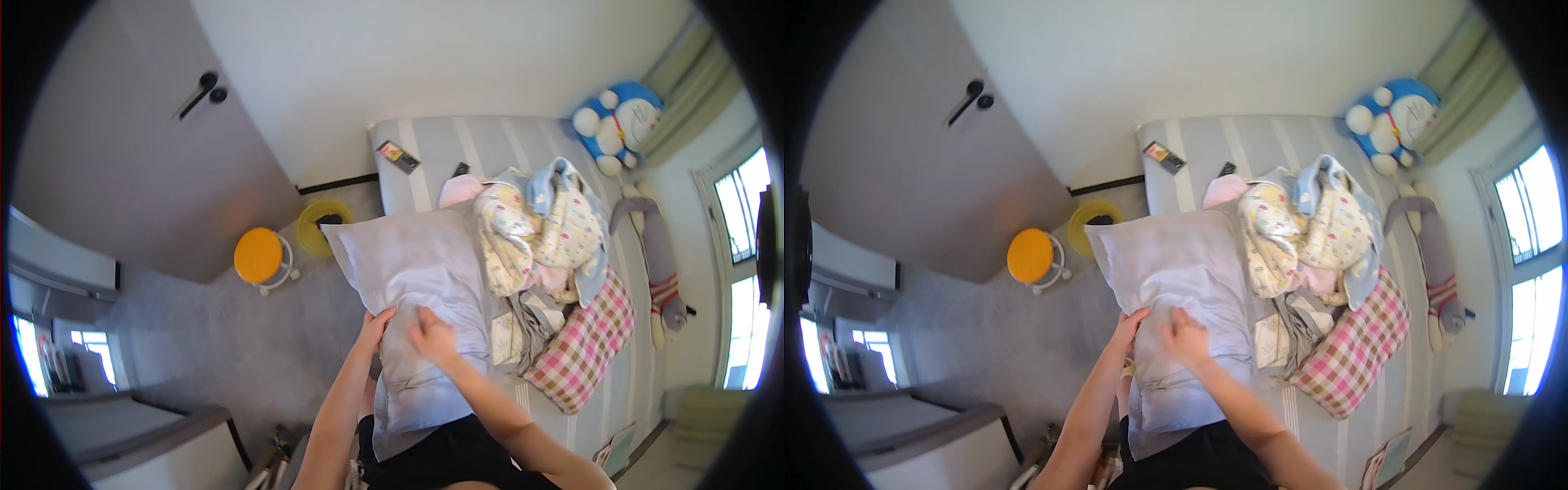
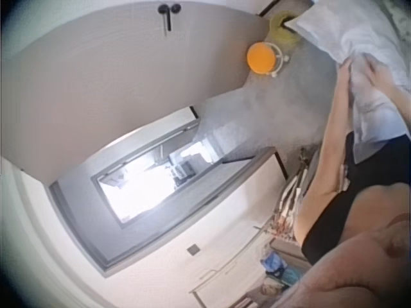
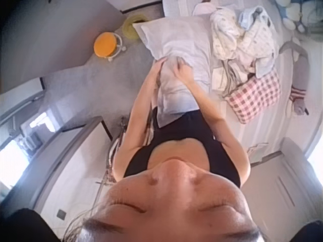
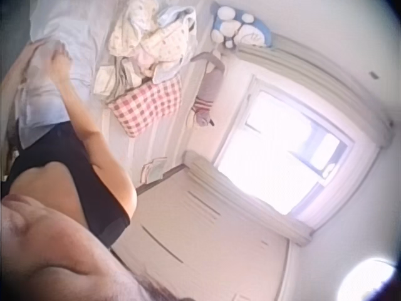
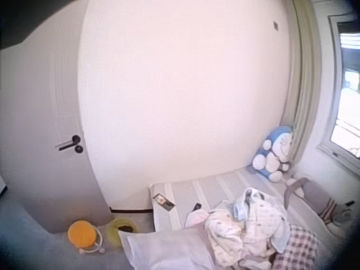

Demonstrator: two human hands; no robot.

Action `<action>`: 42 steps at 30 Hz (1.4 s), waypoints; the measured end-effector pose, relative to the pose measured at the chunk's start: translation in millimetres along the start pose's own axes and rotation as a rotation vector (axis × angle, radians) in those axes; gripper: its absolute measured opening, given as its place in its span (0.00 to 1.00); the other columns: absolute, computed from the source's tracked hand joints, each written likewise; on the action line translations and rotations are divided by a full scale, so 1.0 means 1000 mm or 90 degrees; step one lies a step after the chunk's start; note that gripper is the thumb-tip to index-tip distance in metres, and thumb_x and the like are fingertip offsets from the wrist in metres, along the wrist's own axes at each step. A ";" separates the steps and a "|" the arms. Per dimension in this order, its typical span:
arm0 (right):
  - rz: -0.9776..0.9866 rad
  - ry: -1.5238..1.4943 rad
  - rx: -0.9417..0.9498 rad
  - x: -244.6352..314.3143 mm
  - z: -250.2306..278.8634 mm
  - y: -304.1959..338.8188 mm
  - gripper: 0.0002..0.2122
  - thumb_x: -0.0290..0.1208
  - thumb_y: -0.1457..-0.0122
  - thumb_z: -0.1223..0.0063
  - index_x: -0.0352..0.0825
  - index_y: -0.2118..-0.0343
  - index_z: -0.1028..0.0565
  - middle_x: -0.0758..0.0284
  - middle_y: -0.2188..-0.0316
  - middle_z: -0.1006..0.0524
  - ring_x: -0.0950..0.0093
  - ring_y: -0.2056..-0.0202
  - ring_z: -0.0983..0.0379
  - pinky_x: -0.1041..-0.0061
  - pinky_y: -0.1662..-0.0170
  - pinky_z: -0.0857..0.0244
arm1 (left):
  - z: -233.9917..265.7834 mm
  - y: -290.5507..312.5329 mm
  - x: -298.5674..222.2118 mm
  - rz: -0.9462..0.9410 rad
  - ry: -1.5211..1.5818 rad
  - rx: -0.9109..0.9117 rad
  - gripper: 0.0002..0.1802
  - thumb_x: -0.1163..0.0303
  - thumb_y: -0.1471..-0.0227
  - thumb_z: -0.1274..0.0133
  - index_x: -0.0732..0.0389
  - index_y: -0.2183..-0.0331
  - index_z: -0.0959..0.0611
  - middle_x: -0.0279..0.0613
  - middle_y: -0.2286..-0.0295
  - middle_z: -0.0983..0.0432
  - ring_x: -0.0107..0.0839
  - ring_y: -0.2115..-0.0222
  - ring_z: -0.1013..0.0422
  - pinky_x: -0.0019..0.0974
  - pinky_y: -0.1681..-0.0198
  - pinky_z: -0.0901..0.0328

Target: Hanging various items of clothing onto hangers and placing them on a garment rack, then putting pillowcases on pillows.

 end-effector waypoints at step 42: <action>-1.064 -0.128 -1.029 -0.208 0.009 0.277 0.12 0.32 0.59 0.42 0.35 0.72 0.32 0.61 0.74 0.31 0.57 0.67 0.35 0.60 0.63 0.44 | -0.329 0.048 0.201 -0.178 -0.580 0.635 0.21 0.75 0.55 0.44 0.71 0.58 0.27 0.45 0.61 0.27 0.30 0.61 0.31 0.31 0.57 0.38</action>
Point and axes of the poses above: each hand's wrist, its own y-axis away from the middle knuckle, its own z-axis out of the back of the hand, x = y × z, the point moved 1 cm from there along -y, towards the middle knuckle
